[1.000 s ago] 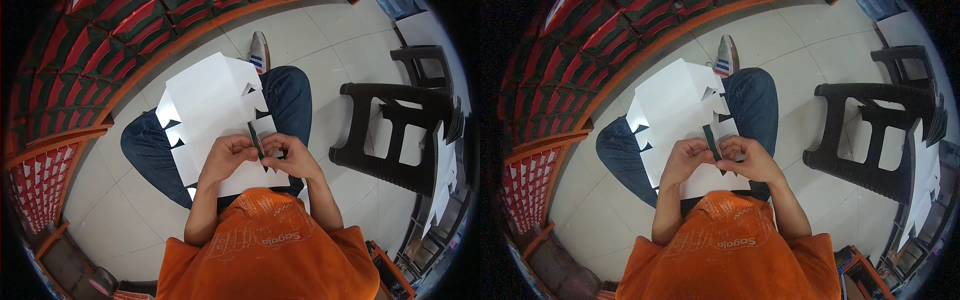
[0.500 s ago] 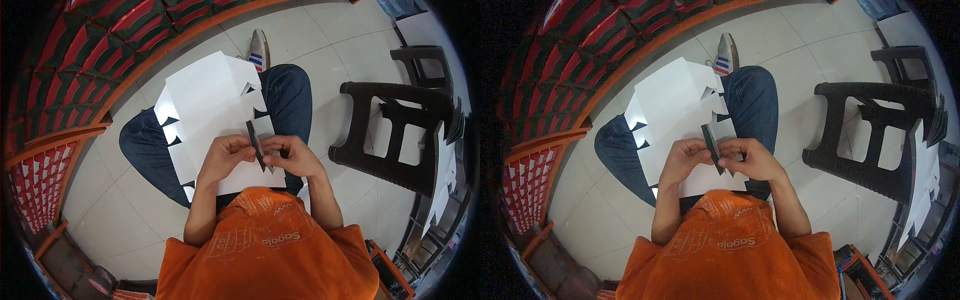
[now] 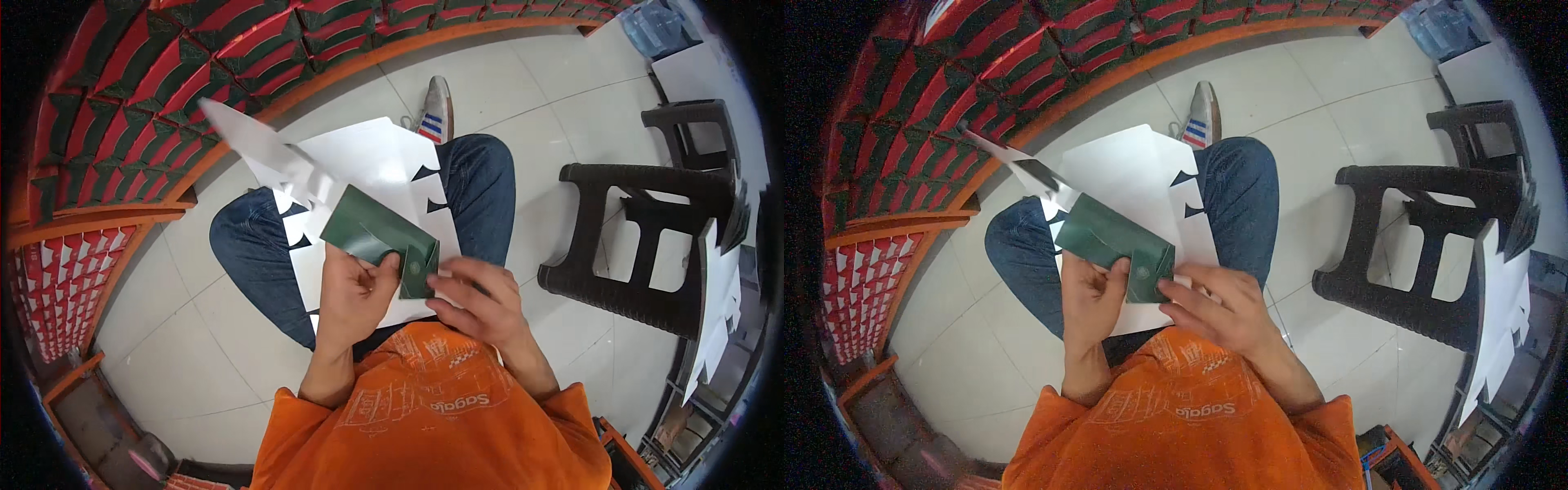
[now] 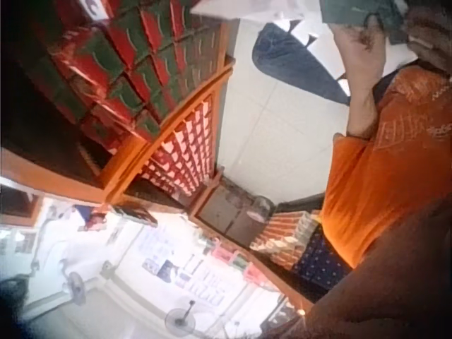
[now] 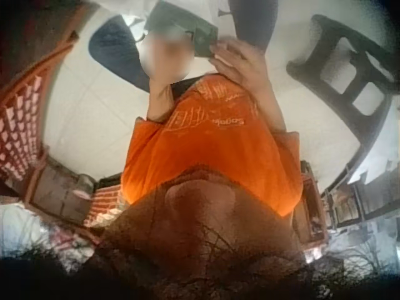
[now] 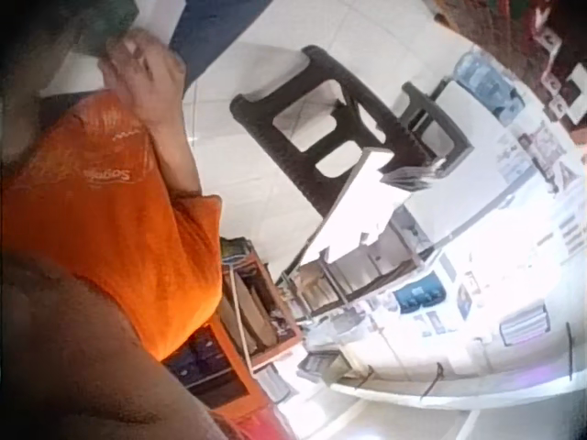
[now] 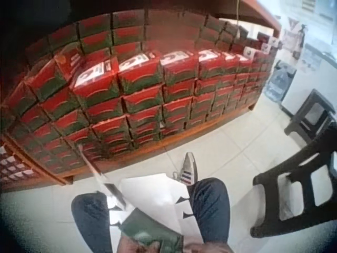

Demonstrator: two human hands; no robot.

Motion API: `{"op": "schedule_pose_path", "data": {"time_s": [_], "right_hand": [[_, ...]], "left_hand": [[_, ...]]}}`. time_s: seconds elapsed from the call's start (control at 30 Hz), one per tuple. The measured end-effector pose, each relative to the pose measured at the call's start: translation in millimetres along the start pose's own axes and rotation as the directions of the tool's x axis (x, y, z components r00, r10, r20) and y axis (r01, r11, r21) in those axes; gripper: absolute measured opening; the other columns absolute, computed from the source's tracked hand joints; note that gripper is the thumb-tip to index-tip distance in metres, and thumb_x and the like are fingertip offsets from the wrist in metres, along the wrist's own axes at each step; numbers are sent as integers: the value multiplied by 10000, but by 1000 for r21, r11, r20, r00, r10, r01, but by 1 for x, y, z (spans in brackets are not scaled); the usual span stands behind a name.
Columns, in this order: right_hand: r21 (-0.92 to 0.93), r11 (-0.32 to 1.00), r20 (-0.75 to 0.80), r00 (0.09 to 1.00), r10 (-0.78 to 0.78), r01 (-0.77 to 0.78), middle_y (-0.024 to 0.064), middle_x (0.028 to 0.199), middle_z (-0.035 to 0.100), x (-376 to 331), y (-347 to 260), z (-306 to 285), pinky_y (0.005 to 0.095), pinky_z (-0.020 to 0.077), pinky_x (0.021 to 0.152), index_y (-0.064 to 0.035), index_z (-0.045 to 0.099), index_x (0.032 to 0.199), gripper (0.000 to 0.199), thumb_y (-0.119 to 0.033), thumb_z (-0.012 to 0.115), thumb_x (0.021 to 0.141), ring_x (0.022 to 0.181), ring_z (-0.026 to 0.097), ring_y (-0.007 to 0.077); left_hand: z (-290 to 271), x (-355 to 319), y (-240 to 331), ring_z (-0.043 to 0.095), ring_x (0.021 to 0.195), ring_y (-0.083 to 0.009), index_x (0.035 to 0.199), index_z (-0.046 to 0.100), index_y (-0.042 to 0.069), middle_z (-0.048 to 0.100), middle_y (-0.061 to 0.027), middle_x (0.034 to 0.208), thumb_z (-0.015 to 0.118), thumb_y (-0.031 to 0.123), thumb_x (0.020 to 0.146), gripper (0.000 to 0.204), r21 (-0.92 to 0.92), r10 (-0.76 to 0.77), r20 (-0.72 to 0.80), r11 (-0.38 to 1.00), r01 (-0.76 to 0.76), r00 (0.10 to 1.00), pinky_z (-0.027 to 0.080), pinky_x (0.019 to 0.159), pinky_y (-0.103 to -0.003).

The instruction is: The recorder is assembling small red and white cardboard food boxes and placing them on shelves in a storage area.

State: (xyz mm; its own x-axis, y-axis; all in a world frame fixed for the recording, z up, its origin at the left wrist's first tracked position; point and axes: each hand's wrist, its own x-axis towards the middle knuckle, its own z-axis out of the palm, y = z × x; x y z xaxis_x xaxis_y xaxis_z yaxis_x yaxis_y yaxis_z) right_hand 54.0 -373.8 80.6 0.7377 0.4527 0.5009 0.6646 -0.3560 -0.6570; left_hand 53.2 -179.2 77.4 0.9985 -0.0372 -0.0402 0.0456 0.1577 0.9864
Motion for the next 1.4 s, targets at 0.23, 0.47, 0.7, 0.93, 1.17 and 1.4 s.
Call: {"op": "schedule_pose_path", "data": {"time_s": [0.23, 0.47, 0.7, 0.93, 1.17, 1.4], "right_hand": [[-242, 970, 14, 1000, 13, -9, 130, 1003, 627, 28, -4, -7, 311, 538, 618, 14, 668, 1023, 328, -37, 746, 709, 766, 651, 230], [-278, 919, -118, 959, 256, -279, 142, 1040, 627, 30, -18, 24, 347, 548, 667, -11, 662, 1073, 300, -31, 711, 777, 810, 663, 283], [-235, 947, 52, 970, 237, -219, 151, 1001, 617, 27, -30, 18, 340, 542, 658, -8, 655, 1099, 318, 10, 690, 783, 771, 654, 300], [226, 903, -120, 910, 397, -364, 77, 848, 566, 34, -12, 19, 274, 497, 610, -19, 550, 1013, 333, -43, 758, 754, 698, 598, 161], [720, 621, -285, 684, 671, -309, -3, 726, 458, 38, -6, 31, 221, 375, 548, -11, 513, 1106, 292, -223, 597, 924, 606, 411, 82], [71, 890, 302, 860, 410, -450, 72, 551, 511, 76, -21, 5, 240, 369, 461, -23, 675, 1029, 316, -171, 792, 775, 503, 483, 78]], "left_hand": [[14, 22, 8, 648, 819, -144, 1279, 286, -44, 624, -142, 997, 520, -75, 903, 444, -150, -21, -107, 989, 4, 994, 541, 681, -253], [6, 12, -7, 632, 615, -110, 1226, 314, -62, 639, -117, 686, 608, 7, 874, 464, 334, 25, -111, 943, 13, 993, 500, 522, -295], [8, 9, 2, 660, 641, -143, 1204, 343, -70, 665, -146, 753, 614, 16, 866, 442, 73, 88, -233, 995, -73, 968, 510, 543, -315], [-7, -5, -1, 673, 715, -305, 1361, 275, -21, 664, -197, 931, 666, 185, 869, 661, 649, 49, 51, 758, -70, 998, 542, 655, -387], [-36, -29, 18, 580, 771, -137, 1162, 574, -30, 633, -135, 807, 547, 161, 963, 277, 147, 106, 308, 977, -157, 946, 500, 711, -306], [-72, -26, 25, 494, 582, -56, 780, 652, -42, 557, -1, 597, 629, 98, 834, 153, 275, -79, 194, 961, 23, 978, 423, 531, -254]]}}
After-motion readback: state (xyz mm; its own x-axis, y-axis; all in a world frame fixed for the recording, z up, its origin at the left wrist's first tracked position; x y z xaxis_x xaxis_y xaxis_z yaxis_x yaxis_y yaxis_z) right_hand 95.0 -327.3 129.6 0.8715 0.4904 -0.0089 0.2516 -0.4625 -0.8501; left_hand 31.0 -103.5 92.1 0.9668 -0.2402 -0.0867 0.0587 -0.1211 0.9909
